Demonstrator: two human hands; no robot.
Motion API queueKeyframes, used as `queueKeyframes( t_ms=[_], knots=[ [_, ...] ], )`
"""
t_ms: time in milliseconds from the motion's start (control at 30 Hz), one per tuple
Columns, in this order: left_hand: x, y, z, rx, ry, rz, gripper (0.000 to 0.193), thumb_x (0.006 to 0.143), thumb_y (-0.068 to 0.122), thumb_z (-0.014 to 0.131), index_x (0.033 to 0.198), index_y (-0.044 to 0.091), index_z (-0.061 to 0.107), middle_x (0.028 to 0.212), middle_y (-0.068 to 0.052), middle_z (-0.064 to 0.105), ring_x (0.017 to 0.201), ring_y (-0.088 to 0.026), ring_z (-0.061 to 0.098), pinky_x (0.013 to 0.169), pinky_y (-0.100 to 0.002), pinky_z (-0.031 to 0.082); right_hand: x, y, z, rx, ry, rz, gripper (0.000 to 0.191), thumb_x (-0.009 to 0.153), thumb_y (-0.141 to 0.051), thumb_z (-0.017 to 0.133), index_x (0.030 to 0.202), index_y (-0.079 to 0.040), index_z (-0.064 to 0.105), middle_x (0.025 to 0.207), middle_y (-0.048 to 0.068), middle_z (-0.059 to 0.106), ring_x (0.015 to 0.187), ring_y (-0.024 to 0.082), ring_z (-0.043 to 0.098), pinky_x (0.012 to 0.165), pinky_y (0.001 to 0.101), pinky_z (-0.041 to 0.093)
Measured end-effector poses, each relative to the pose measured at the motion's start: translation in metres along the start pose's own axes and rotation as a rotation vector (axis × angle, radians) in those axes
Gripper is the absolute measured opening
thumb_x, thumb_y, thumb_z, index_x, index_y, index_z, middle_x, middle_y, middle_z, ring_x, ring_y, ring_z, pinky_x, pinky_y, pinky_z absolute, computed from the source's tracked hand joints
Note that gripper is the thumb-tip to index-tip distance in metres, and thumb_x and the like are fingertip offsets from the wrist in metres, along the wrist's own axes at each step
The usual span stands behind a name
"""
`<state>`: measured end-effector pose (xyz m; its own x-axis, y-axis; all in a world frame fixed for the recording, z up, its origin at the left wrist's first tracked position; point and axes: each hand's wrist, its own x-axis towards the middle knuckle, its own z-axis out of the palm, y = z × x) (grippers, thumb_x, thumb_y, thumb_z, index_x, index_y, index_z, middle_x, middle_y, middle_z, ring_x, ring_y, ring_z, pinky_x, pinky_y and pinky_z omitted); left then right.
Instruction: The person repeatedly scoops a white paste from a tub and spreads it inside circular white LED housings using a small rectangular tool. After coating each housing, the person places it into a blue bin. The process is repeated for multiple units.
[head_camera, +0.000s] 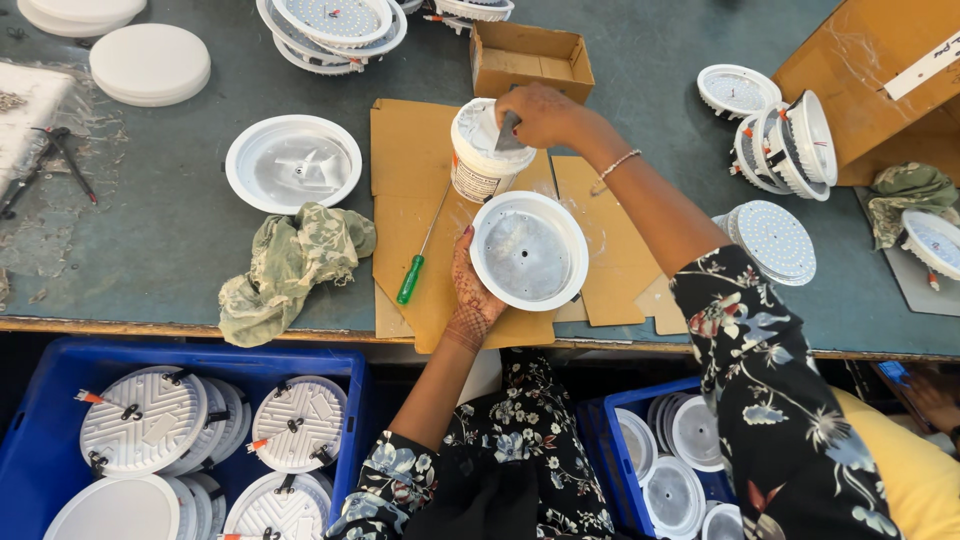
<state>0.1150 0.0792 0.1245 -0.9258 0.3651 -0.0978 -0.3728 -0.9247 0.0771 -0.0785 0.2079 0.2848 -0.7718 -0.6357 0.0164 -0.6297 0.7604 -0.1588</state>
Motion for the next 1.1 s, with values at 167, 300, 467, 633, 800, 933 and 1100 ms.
queueKeyframes(
  t_ms=[167, 300, 467, 633, 800, 933, 1100],
  knots=[
    [0.000, -0.002, 0.002, 0.007, 0.004, 0.008, 0.064, 0.093, 0.053, 0.057, 0.142, 0.012, 0.054, 0.142, -0.018, 0.057, 0.134, -0.037, 0.053, 0.113, -0.058, 0.042, 0.010, -0.006, -0.017, -0.059, -0.188, -0.040, 0.029, 0.077, -0.008, 0.080, 0.106, -0.009, 0.078, 0.102, 0.014, 0.076, 0.096, 0.030, 0.070, 0.083, 0.0421, 0.054],
    [0.002, -0.003, 0.003, 0.008, 0.006, 0.007, 0.063, 0.092, 0.052, 0.058, 0.141, 0.013, 0.055, 0.141, -0.017, 0.058, 0.133, -0.037, 0.054, 0.112, -0.059, 0.043, 0.016, -0.005, -0.026, 0.020, -0.215, 0.033, 0.030, 0.081, -0.015, 0.083, 0.109, -0.008, 0.077, 0.100, 0.014, 0.077, 0.093, 0.028, 0.073, 0.082, 0.0410, 0.054],
    [0.003, -0.003, 0.003, 0.015, 0.008, 0.006, 0.062, 0.091, 0.052, 0.059, 0.139, 0.013, 0.056, 0.139, -0.017, 0.059, 0.132, -0.037, 0.055, 0.111, -0.059, 0.044, 0.019, -0.001, -0.025, 0.069, -0.024, -0.007, 0.042, 0.078, -0.016, 0.084, 0.119, -0.013, 0.073, 0.107, 0.014, 0.075, 0.101, 0.028, 0.072, 0.088, 0.0389, 0.054],
    [0.004, -0.004, 0.002, 0.011, 0.008, 0.009, 0.061, 0.090, 0.051, 0.060, 0.138, 0.014, 0.058, 0.138, -0.017, 0.059, 0.130, -0.037, 0.055, 0.110, -0.060, 0.045, 0.014, -0.013, -0.014, -0.022, -0.080, -0.052, 0.049, 0.079, -0.012, 0.081, 0.126, -0.020, 0.070, 0.124, 0.013, 0.069, 0.117, 0.033, 0.063, 0.098, 0.0426, 0.050],
    [0.005, -0.005, -0.001, -0.008, -0.002, 0.024, 0.058, 0.091, 0.050, 0.060, 0.137, 0.015, 0.058, 0.138, -0.015, 0.060, 0.130, -0.036, 0.055, 0.111, -0.058, 0.045, 0.018, -0.021, -0.010, 0.011, -0.227, 0.029, 0.055, 0.084, -0.015, 0.078, 0.136, -0.028, 0.062, 0.129, 0.011, 0.066, 0.121, 0.033, 0.061, 0.099, 0.0459, 0.048],
    [0.006, -0.005, -0.001, -0.001, 0.007, 0.024, 0.057, 0.091, 0.050, 0.060, 0.137, 0.015, 0.058, 0.138, -0.015, 0.059, 0.130, -0.036, 0.055, 0.111, -0.059, 0.045, 0.019, -0.013, -0.007, 0.056, -0.142, -0.034, 0.053, 0.083, -0.016, 0.081, 0.132, -0.023, 0.063, 0.133, 0.009, 0.064, 0.125, 0.034, 0.056, 0.100, 0.0460, 0.045],
    [0.004, -0.004, 0.000, 0.000, 0.029, 0.009, 0.060, 0.090, 0.051, 0.060, 0.137, 0.014, 0.058, 0.138, -0.016, 0.059, 0.131, -0.037, 0.055, 0.110, -0.060, 0.044, 0.016, -0.007, -0.006, 0.142, -0.050, -0.018, 0.048, 0.085, -0.018, 0.080, 0.129, -0.014, 0.060, 0.127, 0.011, 0.066, 0.121, 0.032, 0.061, 0.098, 0.0434, 0.048]
  ],
)
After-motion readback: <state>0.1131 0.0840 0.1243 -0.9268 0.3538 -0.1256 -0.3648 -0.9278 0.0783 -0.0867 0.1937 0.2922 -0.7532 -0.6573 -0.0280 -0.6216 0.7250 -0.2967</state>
